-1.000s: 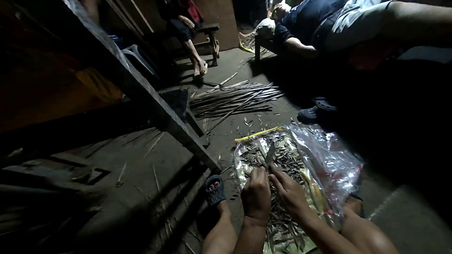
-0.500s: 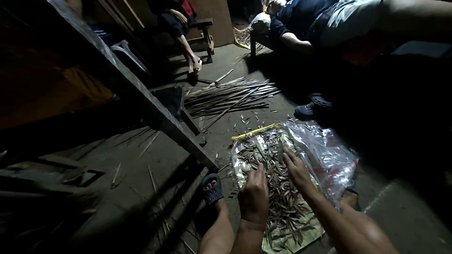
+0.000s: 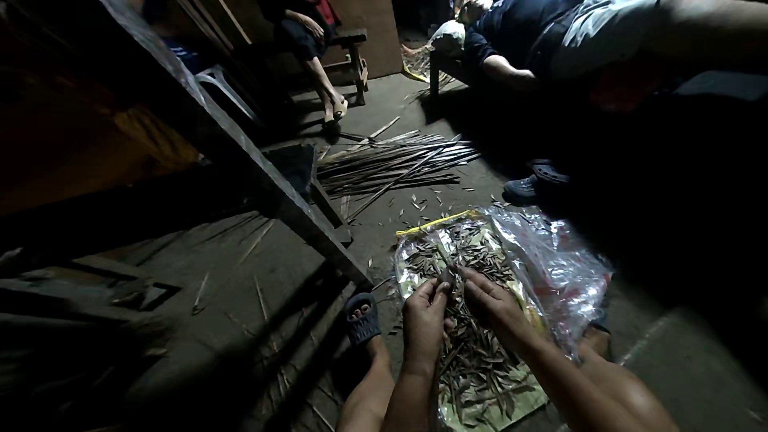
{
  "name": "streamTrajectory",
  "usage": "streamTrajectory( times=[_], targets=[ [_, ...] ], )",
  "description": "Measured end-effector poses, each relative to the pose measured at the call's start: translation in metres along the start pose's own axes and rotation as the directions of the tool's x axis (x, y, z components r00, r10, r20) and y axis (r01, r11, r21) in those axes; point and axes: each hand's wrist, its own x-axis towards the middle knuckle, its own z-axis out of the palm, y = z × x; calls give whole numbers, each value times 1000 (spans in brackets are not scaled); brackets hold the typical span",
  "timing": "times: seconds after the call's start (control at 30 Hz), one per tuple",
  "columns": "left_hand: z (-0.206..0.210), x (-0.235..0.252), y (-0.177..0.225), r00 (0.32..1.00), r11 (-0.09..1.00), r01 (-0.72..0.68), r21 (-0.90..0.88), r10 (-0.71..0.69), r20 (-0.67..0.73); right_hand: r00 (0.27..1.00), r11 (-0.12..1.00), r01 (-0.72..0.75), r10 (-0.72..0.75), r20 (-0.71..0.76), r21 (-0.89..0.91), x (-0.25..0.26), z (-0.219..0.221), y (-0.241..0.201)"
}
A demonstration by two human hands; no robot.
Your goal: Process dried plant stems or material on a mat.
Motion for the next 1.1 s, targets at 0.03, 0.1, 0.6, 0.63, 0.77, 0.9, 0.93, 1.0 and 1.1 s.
streamTrajectory(
  times=[0.03,0.1,0.6,0.63,0.77,0.9,0.93,1.0,1.1],
  targets=[
    [0,0,0,1000,1000,6,-23,-6,6,1000,1000,-7,7,7,14,0,0,1],
    [1,1,0,1000,999,10,-53,-9,12,999,998,-30,28,19,58,0,-2,1],
    [2,-5,0,909,975,192,109,-218,356,954,991,-108,82,-287,-73,12,-22,-14],
    [4,-6,0,903,972,221,82,-235,358,949,991,-115,87,-304,-74,13,-23,-14],
    [7,-5,-5,976,974,91,209,-129,178,963,964,-171,119,-243,-203,10,-11,-9],
    [7,-4,-4,991,963,37,269,-71,116,960,966,-208,173,-220,-151,6,-4,-3],
    [7,-4,-4,990,961,36,274,-72,121,958,971,-212,184,-221,-109,6,-5,-3],
    [8,-4,-4,988,958,33,286,-74,133,956,973,-221,203,-213,-62,6,-7,-4],
    [8,-3,-3,988,967,29,255,-66,139,954,971,-236,223,-201,-44,7,-7,-9]
  ],
)
